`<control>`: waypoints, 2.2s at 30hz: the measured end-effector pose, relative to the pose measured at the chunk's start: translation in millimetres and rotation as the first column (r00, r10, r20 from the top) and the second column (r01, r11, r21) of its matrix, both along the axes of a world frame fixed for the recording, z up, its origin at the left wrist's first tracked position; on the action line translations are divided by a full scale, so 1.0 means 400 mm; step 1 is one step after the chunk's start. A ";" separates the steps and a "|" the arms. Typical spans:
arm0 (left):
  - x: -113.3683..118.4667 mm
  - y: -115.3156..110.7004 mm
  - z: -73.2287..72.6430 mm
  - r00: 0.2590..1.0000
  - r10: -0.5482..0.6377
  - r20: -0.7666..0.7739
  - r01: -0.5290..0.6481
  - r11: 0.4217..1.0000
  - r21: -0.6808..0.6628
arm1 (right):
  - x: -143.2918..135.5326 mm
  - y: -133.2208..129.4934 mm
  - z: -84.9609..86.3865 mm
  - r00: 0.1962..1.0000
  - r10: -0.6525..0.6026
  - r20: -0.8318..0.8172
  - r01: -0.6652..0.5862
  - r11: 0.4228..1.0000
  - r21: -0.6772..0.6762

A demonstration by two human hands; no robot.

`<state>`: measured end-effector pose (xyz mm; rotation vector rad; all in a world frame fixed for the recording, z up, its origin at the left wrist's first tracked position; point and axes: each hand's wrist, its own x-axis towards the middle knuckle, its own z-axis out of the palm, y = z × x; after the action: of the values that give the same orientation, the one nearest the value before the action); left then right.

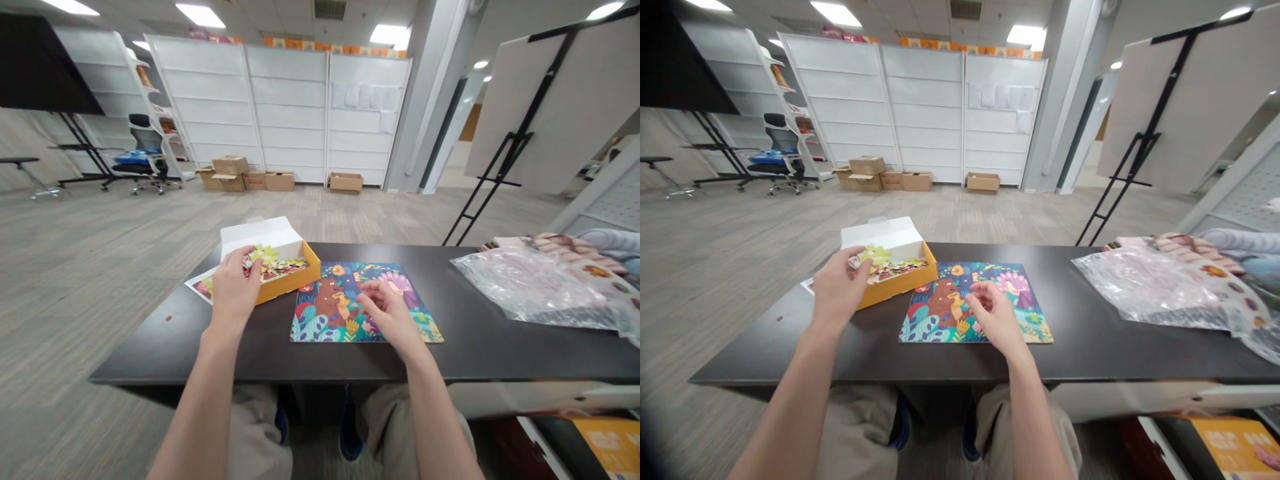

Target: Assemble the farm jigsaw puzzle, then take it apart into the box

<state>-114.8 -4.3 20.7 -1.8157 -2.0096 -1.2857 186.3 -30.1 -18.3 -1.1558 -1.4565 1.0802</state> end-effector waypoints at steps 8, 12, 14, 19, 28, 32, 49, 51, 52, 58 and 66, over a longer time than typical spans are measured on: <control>-0.004 0.004 -0.035 0.977 -0.009 -0.215 -0.007 0.997 -0.077 | -0.014 -0.013 0.008 0.977 0.056 0.207 -0.063 0.998 0.028; 0.030 -0.025 -0.025 0.930 -0.201 -0.306 0.116 0.955 -0.273 | -0.009 -0.013 0.001 0.934 0.049 0.354 -0.088 0.992 0.095; 0.043 -0.032 -0.024 0.910 -0.209 -0.358 0.080 0.936 -0.342 | -0.010 -0.015 -0.001 0.905 0.075 0.418 -0.139 0.982 0.124; 0.044 -0.036 -0.024 0.917 -0.131 -0.376 -0.021 0.927 -0.374 | -0.016 -0.017 -0.007 0.839 0.072 0.540 -0.189 0.968 0.166; 0.051 -0.054 -0.019 0.910 -0.176 -0.376 0.039 0.938 -0.345 | -0.012 -0.015 -0.002 0.812 0.047 0.582 -0.167 0.974 0.154; 0.043 -0.048 -0.018 0.916 -0.132 -0.379 -0.005 0.941 -0.339 | -0.013 -0.026 0.010 0.857 0.095 0.506 -0.181 0.976 0.123; 0.050 -0.014 -0.030 0.911 0.015 -0.412 -0.150 0.943 -0.296 | 0.697 -0.040 -0.030 -0.002 -0.474 0.881 0.529 0.747 0.403; 0.063 -0.018 -0.028 0.923 0.034 -0.384 -0.111 0.977 -0.181 | 0.723 -0.046 -0.042 -0.041 -0.416 0.908 0.504 0.776 0.379; 0.072 -0.021 -0.029 0.935 0.031 -0.352 -0.078 0.990 -0.120 | 0.726 -0.047 -0.045 -0.055 -0.397 0.916 0.483 0.792 0.372; 0.160 -0.041 -0.084 0.852 -0.453 -0.263 0.351 0.866 -0.355 | 0.657 -0.054 -0.009 -0.086 -0.572 0.815 0.323 0.758 0.566; 0.192 -0.037 -0.123 0.847 -0.511 -0.149 0.381 0.778 -0.500 | 0.355 -0.029 0.138 0.267 -0.810 0.522 0.265 0.582 0.768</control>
<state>-38.0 -19.2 -28.4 -2.6523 -1.8857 -0.5859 328.1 -41.7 37.0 -1.6747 -1.6224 -0.6176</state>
